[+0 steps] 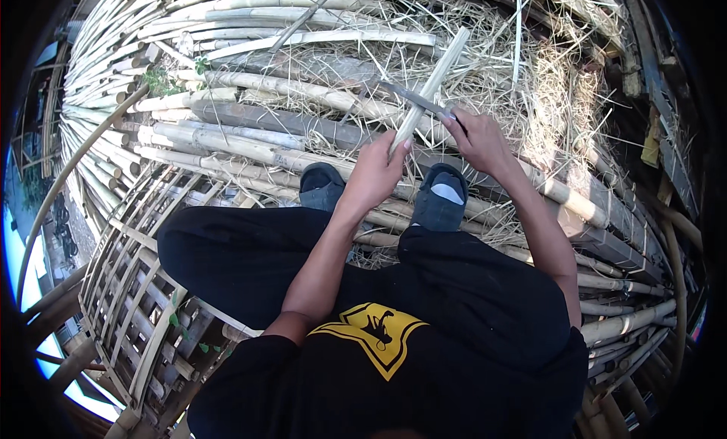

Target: The person holds a bamboo strip and uses a knife to shave and peel thin layers off the piece.

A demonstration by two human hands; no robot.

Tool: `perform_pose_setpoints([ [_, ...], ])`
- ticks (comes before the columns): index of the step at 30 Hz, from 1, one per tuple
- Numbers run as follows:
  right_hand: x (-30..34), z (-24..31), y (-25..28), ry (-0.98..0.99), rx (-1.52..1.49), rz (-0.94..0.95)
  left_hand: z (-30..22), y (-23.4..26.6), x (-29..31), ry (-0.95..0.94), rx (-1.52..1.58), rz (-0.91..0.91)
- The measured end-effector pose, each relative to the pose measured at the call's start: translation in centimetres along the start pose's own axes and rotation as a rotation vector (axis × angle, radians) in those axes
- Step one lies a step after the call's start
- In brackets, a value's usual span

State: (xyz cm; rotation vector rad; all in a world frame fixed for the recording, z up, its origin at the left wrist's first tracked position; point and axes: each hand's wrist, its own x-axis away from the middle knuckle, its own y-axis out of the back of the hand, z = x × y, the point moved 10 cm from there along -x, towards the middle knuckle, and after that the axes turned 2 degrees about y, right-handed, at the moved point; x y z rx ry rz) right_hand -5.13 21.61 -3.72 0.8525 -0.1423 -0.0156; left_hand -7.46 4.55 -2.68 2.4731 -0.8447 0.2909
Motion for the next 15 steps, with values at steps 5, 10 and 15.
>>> perform_pose_setpoints([
  [5,0.6,-0.5,-1.2,0.102,0.088,-0.015,1.0,-0.4,0.3,0.028,-0.103,-0.012],
  [10,-2.0,-5.2,0.6,0.082,0.261,-0.129,1.5,0.1,0.6,0.057,-0.042,-0.033],
  [15,2.8,-23.6,17.4,-0.533,0.291,-0.589,-0.2,-0.7,1.6,0.082,0.098,0.133],
])
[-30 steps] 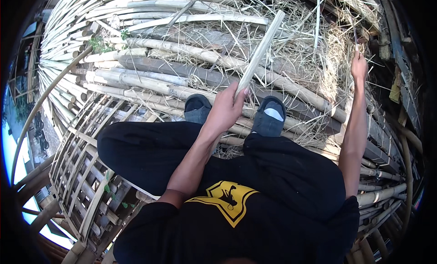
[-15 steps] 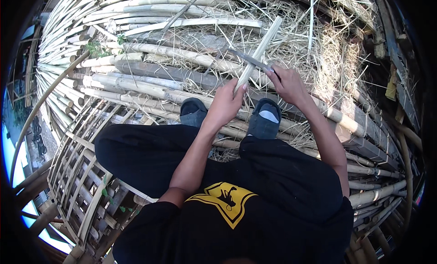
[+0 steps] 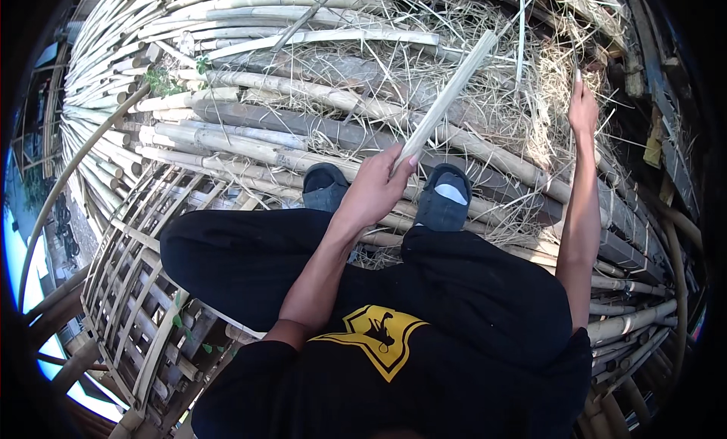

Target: The person holds a bamboo strip and uses a knife to shave and peel thin layers off the piece.

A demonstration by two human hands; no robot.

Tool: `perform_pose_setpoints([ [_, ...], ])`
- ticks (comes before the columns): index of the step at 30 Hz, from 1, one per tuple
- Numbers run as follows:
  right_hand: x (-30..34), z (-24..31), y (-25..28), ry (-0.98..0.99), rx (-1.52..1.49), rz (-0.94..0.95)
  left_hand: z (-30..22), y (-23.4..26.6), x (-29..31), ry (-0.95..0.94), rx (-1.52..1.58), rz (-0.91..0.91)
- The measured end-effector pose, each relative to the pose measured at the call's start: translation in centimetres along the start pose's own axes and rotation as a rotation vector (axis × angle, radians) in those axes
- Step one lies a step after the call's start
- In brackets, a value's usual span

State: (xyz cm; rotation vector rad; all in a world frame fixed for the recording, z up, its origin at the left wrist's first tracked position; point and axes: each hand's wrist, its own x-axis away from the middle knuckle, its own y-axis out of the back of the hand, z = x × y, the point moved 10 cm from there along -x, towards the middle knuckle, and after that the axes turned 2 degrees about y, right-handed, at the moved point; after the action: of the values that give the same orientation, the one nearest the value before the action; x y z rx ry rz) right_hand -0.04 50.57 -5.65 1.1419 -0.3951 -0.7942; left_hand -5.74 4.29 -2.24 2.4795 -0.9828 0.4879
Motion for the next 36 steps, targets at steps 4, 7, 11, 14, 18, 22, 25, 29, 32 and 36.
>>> perform_pose_setpoints([
  [4,1.4,3.3,3.2,0.011,-0.197,0.011,1.6,1.3,-1.7,0.014,0.064,-0.073],
  [7,7.7,13.3,1.6,0.225,-0.309,0.194,2.2,1.1,-2.0,0.025,0.046,-0.087],
  [11,16.9,21.9,-4.0,0.483,-0.233,0.665,1.2,0.4,-2.2,-0.051,0.005,-0.068],
  [14,19.4,23.4,-5.3,0.594,-0.28,0.598,1.1,0.6,-2.0,0.017,-0.008,-0.063],
  [18,18.2,22.9,-5.6,0.682,-0.232,0.507,2.1,0.2,-1.6,0.041,0.002,-0.066],
  [22,13.5,19.6,-6.1,0.65,-0.113,0.406,2.3,-0.3,-2.4,-0.016,-0.041,-0.041],
  [25,10.3,17.0,-6.9,0.56,-0.034,0.354,1.9,-0.6,-2.1,0.013,0.05,-0.017],
  [29,6.9,15.0,-5.6,0.481,-0.023,0.28,2.7,-1.4,-2.2,0.047,0.161,0.047],
  [32,6.0,16.0,-6.2,0.507,0.004,0.292,1.8,-0.3,-2.5,0.056,0.119,0.011],
  [36,1.0,6.6,-7.3,0.105,0.056,0.222,1.7,-1.0,-0.6,0.159,0.283,0.123],
])
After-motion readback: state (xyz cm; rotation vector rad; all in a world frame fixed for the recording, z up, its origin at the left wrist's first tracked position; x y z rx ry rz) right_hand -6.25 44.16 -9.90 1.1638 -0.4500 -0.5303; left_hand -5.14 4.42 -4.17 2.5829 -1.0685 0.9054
